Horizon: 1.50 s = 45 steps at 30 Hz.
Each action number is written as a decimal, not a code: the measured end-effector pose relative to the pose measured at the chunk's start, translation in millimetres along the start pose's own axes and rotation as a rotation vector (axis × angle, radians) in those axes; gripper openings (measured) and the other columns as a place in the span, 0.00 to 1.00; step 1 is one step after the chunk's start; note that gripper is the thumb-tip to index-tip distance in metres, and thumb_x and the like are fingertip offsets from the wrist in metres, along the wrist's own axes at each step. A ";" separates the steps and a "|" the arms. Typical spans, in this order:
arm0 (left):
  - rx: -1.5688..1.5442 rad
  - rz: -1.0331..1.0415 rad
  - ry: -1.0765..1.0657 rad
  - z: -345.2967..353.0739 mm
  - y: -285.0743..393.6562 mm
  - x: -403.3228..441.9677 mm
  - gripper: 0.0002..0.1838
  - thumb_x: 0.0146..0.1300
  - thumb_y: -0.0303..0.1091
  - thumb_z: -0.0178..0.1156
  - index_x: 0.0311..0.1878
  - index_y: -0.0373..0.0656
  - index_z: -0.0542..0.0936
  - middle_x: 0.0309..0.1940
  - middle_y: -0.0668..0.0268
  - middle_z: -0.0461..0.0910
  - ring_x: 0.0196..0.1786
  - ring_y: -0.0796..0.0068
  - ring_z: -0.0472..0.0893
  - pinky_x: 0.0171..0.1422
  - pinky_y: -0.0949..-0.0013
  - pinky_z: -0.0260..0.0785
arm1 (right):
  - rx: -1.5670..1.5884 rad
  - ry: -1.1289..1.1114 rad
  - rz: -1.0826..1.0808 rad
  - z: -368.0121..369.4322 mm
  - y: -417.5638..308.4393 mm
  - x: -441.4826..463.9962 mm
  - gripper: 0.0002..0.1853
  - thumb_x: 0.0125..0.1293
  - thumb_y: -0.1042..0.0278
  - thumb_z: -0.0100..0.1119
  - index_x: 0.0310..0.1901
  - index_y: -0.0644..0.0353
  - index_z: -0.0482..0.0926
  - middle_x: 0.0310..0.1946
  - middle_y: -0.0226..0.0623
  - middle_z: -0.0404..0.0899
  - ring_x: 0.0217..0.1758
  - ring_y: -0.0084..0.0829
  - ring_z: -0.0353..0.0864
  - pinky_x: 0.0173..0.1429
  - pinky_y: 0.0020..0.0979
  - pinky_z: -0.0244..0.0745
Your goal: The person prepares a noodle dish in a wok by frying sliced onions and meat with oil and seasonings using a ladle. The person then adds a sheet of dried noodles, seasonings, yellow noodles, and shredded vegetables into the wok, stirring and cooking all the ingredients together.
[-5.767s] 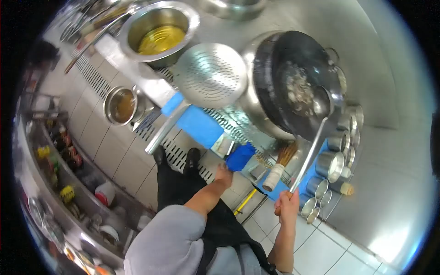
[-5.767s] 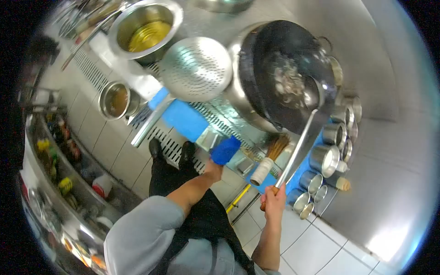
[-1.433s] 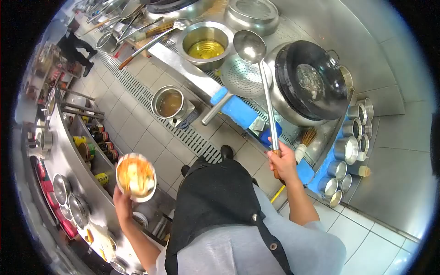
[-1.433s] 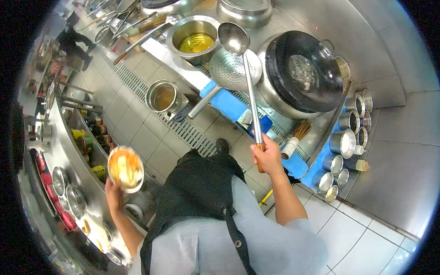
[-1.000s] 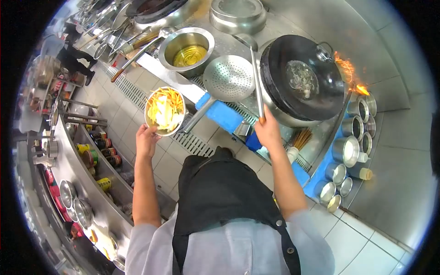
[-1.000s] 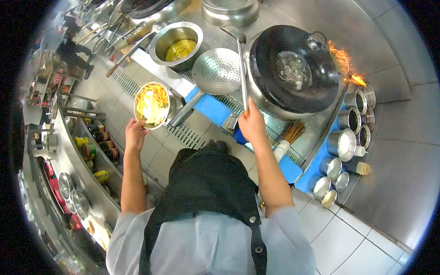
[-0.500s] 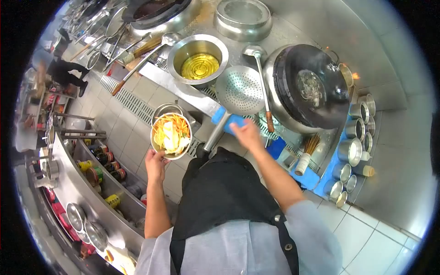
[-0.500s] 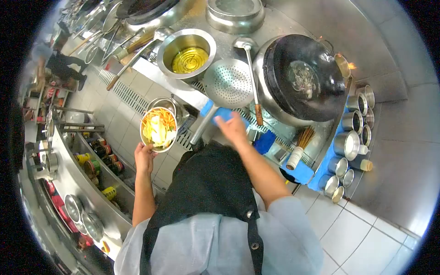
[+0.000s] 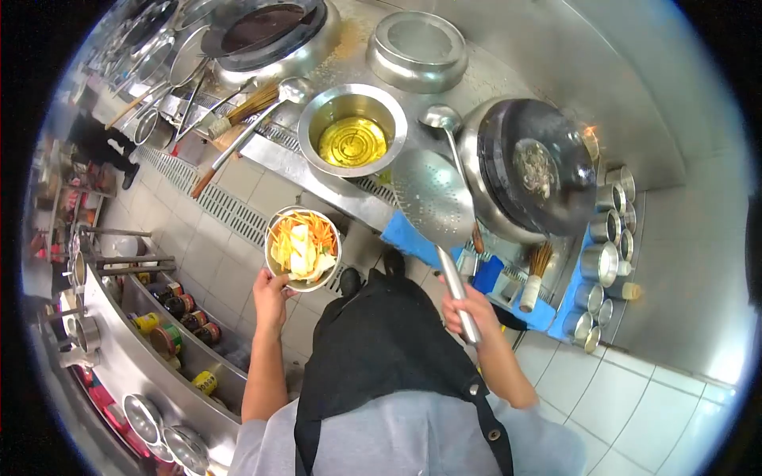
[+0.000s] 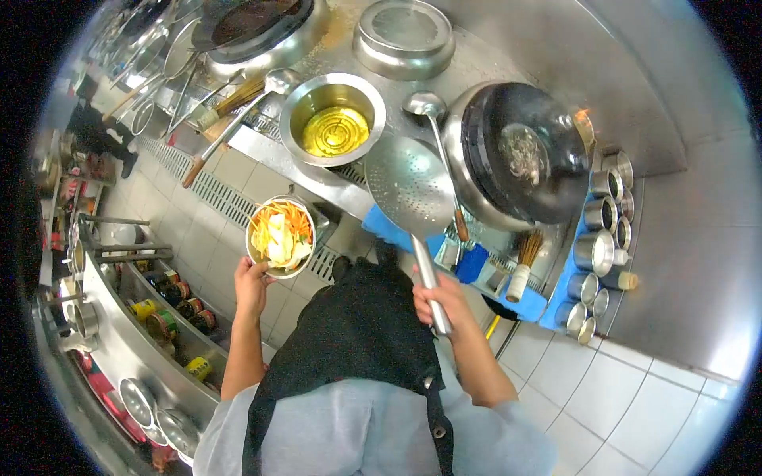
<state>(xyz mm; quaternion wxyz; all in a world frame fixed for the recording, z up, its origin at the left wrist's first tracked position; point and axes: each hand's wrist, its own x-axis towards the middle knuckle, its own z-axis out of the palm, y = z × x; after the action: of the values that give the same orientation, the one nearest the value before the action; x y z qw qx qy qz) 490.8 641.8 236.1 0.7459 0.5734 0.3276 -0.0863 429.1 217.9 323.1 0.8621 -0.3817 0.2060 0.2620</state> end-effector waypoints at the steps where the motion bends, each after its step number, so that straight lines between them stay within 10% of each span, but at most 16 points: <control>1: 0.000 -0.009 0.023 1.6 0.7 -0.2 0.07 0.66 0.22 0.59 0.46 0.40 0.74 0.42 0.61 0.83 0.37 0.70 0.84 0.38 0.67 0.80 | -0.036 -0.015 -0.011 7.4 -14.2 -6.6 0.33 0.67 0.72 0.60 0.73 0.61 0.65 0.32 0.35 0.71 0.24 0.24 0.71 0.23 0.28 0.67; 6: -0.053 0.029 0.092 8.2 -13.4 -3.6 0.07 0.66 0.23 0.59 0.45 0.41 0.74 0.40 0.63 0.82 0.36 0.72 0.84 0.37 0.68 0.80 | -1.051 0.304 -0.493 24.6 -110.5 78.1 0.41 0.66 0.77 0.60 0.80 0.54 0.59 0.32 0.33 0.78 0.22 0.23 0.77 0.27 0.31 0.76; 10: -0.083 0.031 0.140 17.1 -22.3 -20.2 0.07 0.66 0.23 0.60 0.45 0.41 0.73 0.40 0.64 0.82 0.35 0.72 0.84 0.35 0.69 0.80 | -1.687 0.402 -1.104 26.7 -193.3 229.5 0.43 0.68 0.74 0.57 0.83 0.46 0.53 0.50 0.54 0.87 0.50 0.49 0.89 0.55 0.42 0.82; 14: -0.156 0.035 0.214 36.0 -23.3 -51.4 0.07 0.68 0.23 0.59 0.46 0.41 0.74 0.40 0.64 0.83 0.36 0.73 0.85 0.35 0.70 0.81 | -1.994 0.416 -0.265 40.5 -230.0 345.0 0.41 0.66 0.72 0.56 0.82 0.46 0.58 0.57 0.56 0.83 0.59 0.56 0.83 0.66 0.50 0.76; 20: -0.193 0.027 0.188 40.3 -34.8 -61.8 0.08 0.68 0.23 0.60 0.47 0.41 0.74 0.42 0.63 0.85 0.37 0.73 0.86 0.35 0.69 0.82 | -1.756 0.435 -0.440 46.6 -199.4 286.0 0.42 0.68 0.66 0.57 0.83 0.45 0.54 0.57 0.60 0.82 0.57 0.59 0.84 0.64 0.51 0.77; 23: -0.185 0.020 0.139 46.7 -24.8 -53.8 0.08 0.67 0.24 0.61 0.48 0.41 0.75 0.43 0.63 0.85 0.38 0.73 0.86 0.36 0.68 0.82 | -1.438 0.440 -0.872 -14.3 -125.3 233.9 0.41 0.67 0.69 0.59 0.81 0.56 0.55 0.51 0.55 0.84 0.50 0.53 0.87 0.57 0.49 0.80; 28: -0.075 0.028 -0.051 77.8 9.7 -23.3 0.10 0.67 0.25 0.62 0.50 0.41 0.76 0.44 0.65 0.83 0.41 0.74 0.85 0.38 0.68 0.82 | -0.789 0.421 -0.197 -23.5 -43.0 88.7 0.38 0.70 0.73 0.58 0.80 0.59 0.55 0.30 0.35 0.76 0.17 0.23 0.73 0.19 0.27 0.69; 34: 0.182 0.102 -0.296 133.2 31.9 31.1 0.07 0.65 0.24 0.63 0.42 0.39 0.74 0.36 0.68 0.75 0.37 0.74 0.82 0.37 0.65 0.85 | -0.114 0.297 -0.105 -65.2 46.5 83.2 0.30 0.74 0.70 0.58 0.74 0.59 0.62 0.26 0.31 0.71 0.17 0.24 0.72 0.19 0.29 0.70; 38: 0.241 0.186 -0.389 177.5 18.3 67.6 0.11 0.64 0.24 0.65 0.34 0.40 0.70 0.32 0.67 0.73 0.32 0.74 0.82 0.34 0.66 0.86 | -0.956 0.405 -0.192 -109.1 64.2 129.6 0.31 0.72 0.61 0.65 0.71 0.64 0.69 0.40 0.44 0.83 0.35 0.40 0.86 0.42 0.40 0.84; 39: 0.254 0.194 -0.385 191.5 19.5 67.3 0.12 0.64 0.23 0.65 0.34 0.41 0.69 0.32 0.67 0.72 0.32 0.74 0.82 0.34 0.66 0.87 | -1.462 0.641 -0.407 -104.9 63.5 127.2 0.36 0.65 0.58 0.72 0.71 0.65 0.70 0.57 0.52 0.81 0.60 0.51 0.82 0.67 0.45 0.76; 45: 0.515 0.361 -0.356 261.0 14.2 82.1 0.13 0.60 0.23 0.65 0.30 0.41 0.67 0.28 0.66 0.72 0.28 0.74 0.81 0.30 0.64 0.87 | -1.419 0.309 -0.963 -9.9 -79.0 159.6 0.45 0.53 0.60 0.78 0.74 0.51 0.70 0.71 0.50 0.68 0.73 0.53 0.69 0.76 0.48 0.69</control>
<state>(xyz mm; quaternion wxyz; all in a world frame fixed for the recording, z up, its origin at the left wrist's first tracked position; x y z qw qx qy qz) 663.0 428.7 232.5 0.6256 0.7672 0.0536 -0.1314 599.8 212.2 271.8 0.4002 -0.9055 -0.0750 -0.1194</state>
